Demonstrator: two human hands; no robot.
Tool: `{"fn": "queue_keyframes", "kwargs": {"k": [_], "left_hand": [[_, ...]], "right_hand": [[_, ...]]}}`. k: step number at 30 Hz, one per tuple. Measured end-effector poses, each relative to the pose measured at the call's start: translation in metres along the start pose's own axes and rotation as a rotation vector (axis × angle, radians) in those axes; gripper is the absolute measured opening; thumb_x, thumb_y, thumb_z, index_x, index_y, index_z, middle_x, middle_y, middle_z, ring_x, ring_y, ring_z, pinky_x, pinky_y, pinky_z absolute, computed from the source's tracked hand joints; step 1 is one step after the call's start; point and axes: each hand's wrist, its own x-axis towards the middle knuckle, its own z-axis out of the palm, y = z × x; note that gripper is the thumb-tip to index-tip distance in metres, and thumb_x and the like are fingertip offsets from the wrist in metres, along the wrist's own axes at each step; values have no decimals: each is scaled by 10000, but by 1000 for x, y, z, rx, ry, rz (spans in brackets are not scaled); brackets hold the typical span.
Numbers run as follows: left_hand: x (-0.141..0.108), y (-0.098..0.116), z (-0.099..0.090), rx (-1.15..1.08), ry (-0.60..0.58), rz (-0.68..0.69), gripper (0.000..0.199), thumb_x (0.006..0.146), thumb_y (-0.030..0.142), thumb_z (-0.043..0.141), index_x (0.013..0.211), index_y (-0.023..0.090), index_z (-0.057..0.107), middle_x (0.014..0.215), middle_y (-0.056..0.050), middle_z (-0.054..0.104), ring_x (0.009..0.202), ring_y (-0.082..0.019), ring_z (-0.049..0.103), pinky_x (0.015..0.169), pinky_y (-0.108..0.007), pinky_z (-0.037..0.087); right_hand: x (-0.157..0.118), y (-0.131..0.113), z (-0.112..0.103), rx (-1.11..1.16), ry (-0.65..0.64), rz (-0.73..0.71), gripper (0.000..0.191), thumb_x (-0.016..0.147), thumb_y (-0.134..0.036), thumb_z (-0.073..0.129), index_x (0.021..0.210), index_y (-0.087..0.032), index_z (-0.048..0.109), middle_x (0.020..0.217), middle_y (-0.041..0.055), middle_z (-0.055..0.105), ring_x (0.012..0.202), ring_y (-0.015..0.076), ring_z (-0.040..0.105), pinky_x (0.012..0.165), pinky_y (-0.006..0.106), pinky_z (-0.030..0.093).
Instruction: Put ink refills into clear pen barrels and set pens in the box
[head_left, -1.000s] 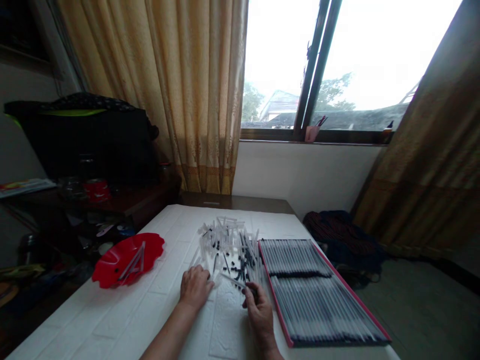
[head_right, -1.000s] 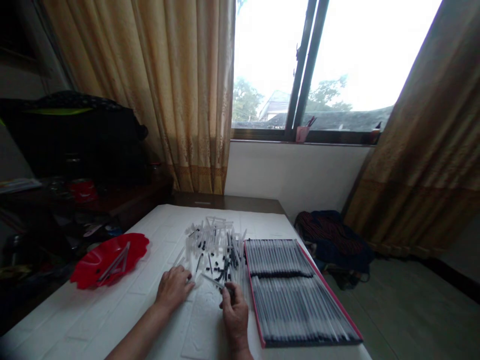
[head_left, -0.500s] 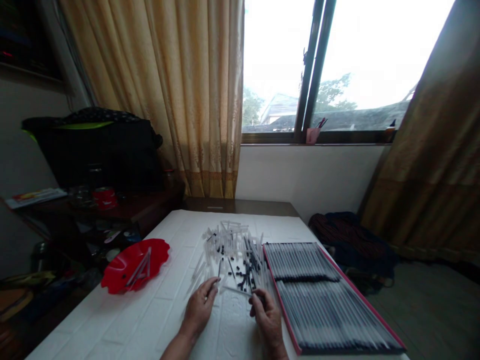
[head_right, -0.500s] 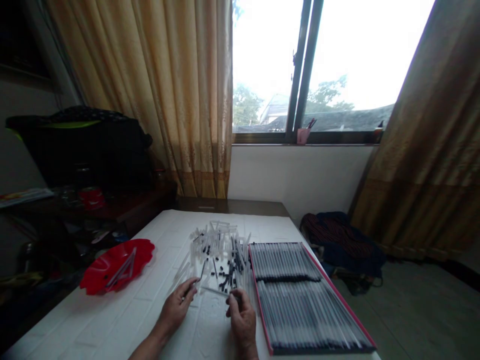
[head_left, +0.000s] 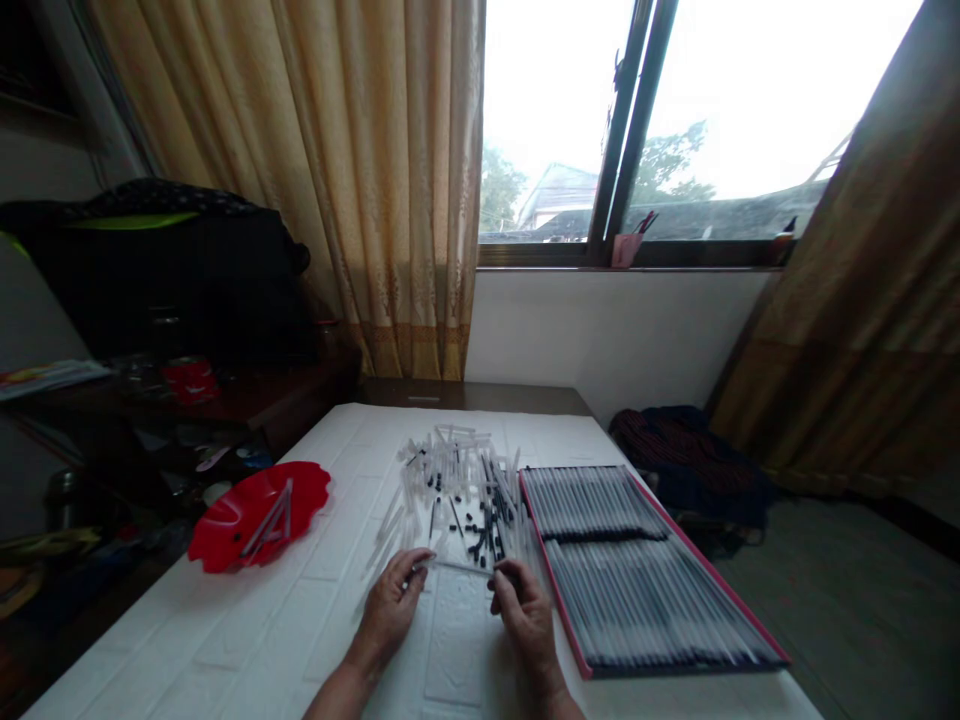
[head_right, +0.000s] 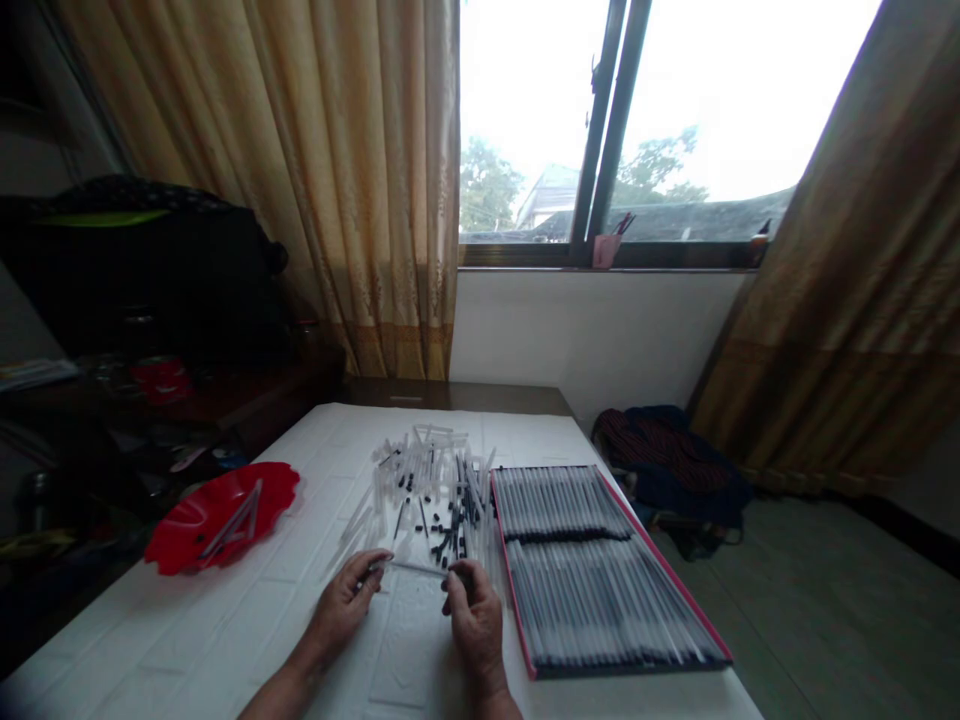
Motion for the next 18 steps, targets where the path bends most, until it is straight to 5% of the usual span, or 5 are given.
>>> {"fn": "queue_keyframes", "kwargs": {"k": [18], "left_hand": [[0,14,-20,63,-222,107,219,833,263,510,960,258,688,894,-43,660,876,-180,628,810,-281,484]], "right_hand": [[0,-5,1,-47,-71,44,325,748,-475,623,764,-151,652,563,-2,592,424,109,514,415,206,427]]}}
